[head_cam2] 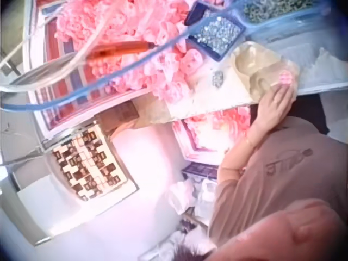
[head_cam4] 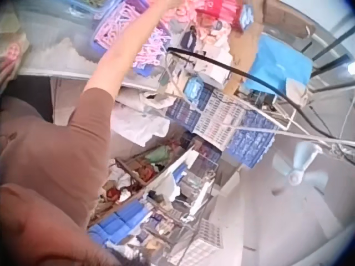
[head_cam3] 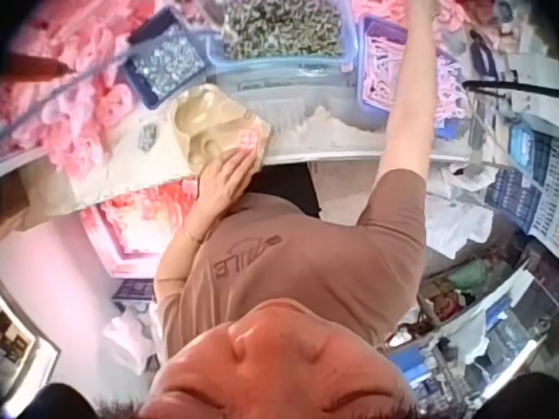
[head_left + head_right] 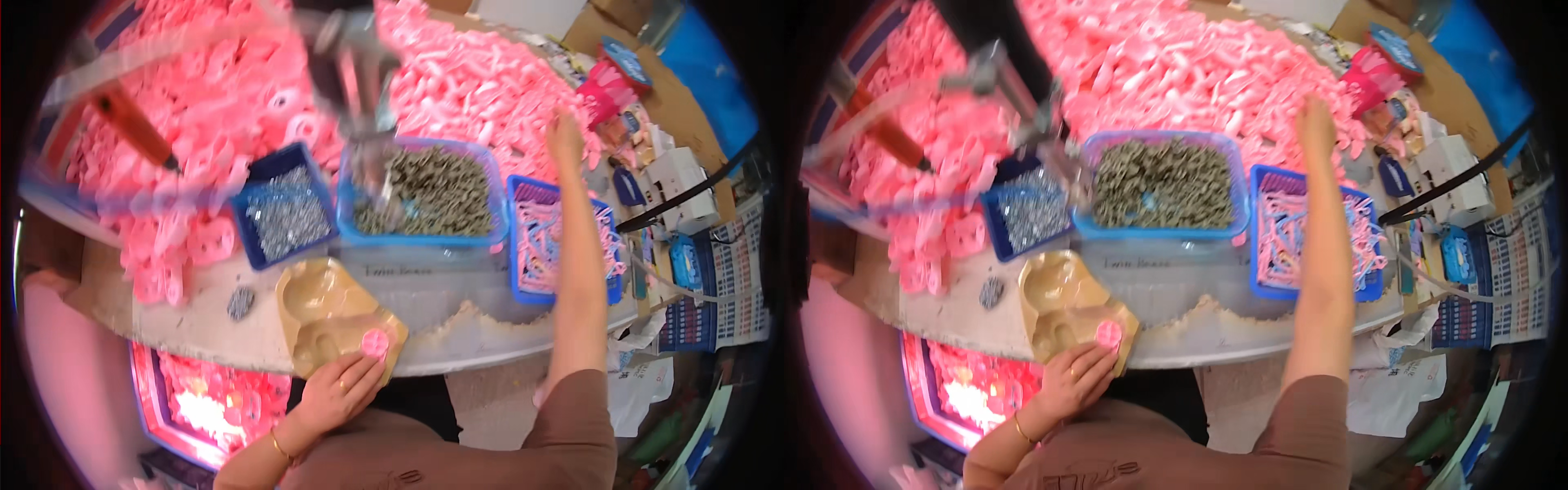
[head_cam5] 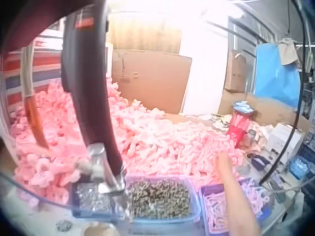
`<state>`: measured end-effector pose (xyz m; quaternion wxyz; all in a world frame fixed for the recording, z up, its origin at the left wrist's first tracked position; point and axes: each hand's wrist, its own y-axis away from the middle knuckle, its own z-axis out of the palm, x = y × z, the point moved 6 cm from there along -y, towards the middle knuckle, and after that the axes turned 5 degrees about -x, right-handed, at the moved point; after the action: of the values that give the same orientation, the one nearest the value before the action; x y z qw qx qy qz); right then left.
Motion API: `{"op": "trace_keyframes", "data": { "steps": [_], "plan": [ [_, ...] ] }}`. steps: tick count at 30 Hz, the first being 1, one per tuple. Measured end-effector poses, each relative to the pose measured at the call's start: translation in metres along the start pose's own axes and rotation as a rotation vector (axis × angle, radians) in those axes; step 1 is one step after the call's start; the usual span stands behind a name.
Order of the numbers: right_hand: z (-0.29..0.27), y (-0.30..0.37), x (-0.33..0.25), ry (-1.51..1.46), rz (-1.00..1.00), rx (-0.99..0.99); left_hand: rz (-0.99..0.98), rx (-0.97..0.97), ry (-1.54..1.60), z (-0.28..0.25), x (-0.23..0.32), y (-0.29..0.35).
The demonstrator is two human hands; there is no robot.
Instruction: The person assembles toy bodies by placing plastic parts into a fixture, inserting internal linkages and components by hand, and securing them with screws using an electric screwdriver.
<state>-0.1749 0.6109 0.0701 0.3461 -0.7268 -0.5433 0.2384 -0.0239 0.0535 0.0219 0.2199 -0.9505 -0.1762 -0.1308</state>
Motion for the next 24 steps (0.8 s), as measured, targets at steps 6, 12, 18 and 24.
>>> {"op": "trace_keyframes", "data": {
  "steps": [6, 12, 18, 24],
  "plan": [
    [-0.083, 0.039, -0.217, -1.252, 0.278, -1.017, -0.024, 0.014, -0.046, -0.007, -0.001, 0.006],
    [-0.165, 0.135, -0.381, -1.273, -0.175, -1.176, 0.238, 0.060, 0.049, -0.025, 0.021, 0.030],
    [-0.171, 0.160, -0.424, -1.000, -0.438, -1.111, 0.095, 0.171, 0.010, -0.049, -0.011, 0.069],
    [-0.183, 0.144, -0.423, -0.916, -0.459, -0.965, -0.488, 0.499, -0.175, -0.113, -0.125, 0.088]
  ]
}}
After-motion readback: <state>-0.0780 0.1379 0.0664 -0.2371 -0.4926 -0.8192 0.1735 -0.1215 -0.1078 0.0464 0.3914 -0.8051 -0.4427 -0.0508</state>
